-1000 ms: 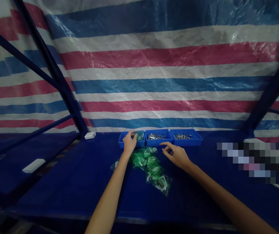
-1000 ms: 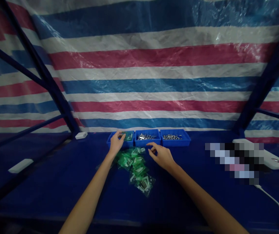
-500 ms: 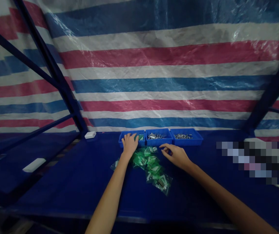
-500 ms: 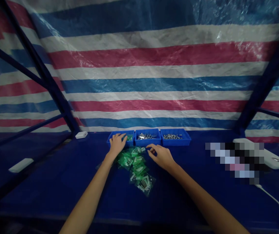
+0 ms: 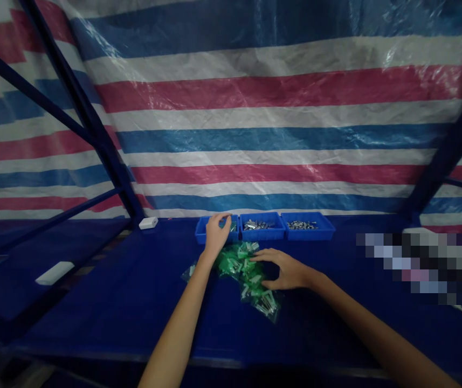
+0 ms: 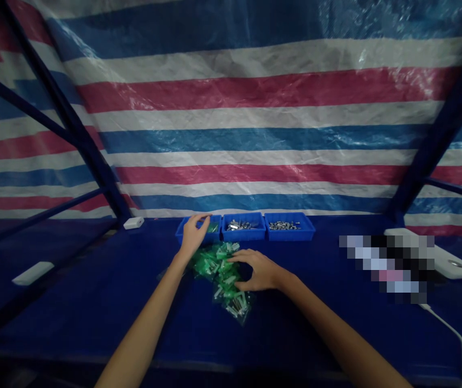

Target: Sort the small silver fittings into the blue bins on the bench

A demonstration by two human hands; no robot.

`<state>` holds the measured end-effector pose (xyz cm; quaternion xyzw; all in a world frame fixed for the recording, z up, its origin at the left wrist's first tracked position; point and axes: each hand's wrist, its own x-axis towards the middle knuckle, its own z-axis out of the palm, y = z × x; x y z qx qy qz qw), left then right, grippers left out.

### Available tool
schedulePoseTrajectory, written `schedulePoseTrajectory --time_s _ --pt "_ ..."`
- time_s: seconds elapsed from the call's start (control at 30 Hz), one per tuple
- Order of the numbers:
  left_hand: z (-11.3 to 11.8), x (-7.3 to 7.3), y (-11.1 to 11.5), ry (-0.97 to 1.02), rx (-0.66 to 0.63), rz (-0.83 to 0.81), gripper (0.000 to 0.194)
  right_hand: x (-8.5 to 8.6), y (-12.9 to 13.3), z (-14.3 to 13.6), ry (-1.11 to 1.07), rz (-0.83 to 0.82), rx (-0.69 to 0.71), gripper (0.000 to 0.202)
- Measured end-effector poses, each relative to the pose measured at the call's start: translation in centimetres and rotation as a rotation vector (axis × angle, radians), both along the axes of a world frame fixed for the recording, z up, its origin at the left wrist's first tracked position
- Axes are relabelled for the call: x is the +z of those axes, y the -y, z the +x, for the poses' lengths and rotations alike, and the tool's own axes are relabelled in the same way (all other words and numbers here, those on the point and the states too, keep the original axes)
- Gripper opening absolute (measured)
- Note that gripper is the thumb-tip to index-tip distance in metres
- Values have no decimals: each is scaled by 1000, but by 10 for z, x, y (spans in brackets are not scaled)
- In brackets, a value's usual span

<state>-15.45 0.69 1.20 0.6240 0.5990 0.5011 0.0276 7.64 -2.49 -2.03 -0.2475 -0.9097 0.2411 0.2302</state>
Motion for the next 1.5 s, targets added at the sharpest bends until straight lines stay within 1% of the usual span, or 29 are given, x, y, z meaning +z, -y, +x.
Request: schedulePoseTrajectory --time_s 0.07,0.17,0.27,0.37,0.43,0.53,0.7,0.77,0.83,0.93,1.0,1.13,1.3,1.37,1.43,1.5 --pt "5 4 2 65 -92 42 22 3 1 0 -8 0 12 59" --pt "12 7 5 137 -178 15 23 7 1 0 -30 23 21 47" --pt "18 7 8 176 -297 -91 25 8 1 0 -40 62 21 33" --pt "23 4 9 153 -465 -223 29 7 -1 0 -63 85 21 24" --pt "25 2 11 128 -540 -289 32 7 -2 0 -82 89 24 19" --pt "28 0 12 126 -585 -329 32 9 -3 0 -118 53 31 17" --pt "28 2 14 208 -634 -362 31 12 -2 0 -209 -114 19 24" --pt "29 5 15 237 -676 -389 31 13 -2 -1 -246 -143 -31 24" --pt "32 6 17 247 -725 -412 31 14 -3 -1 -298 -142 -159 23" --pt "37 7 20 226 -735 -421 30 12 -8 -2 -441 -149 -410 24" --pt "41 5 22 202 -712 -413 30 11 -11 -2 -547 -190 -483 26" --pt "47 0 21 214 -690 -401 32 10 -15 -3 -674 -249 -461 32" --pt "47 0 20 244 -616 -360 37 11 -13 -4 -661 -226 -422 41" --pt "47 2 20 225 -599 -334 36 12 -12 -3 -666 -179 -430 36" --pt "46 3 20 216 -604 -290 31 12 -12 -2 -674 -120 -439 26" --pt "44 4 20 220 -661 -240 24 12 -12 1 -668 -37 -425 15"
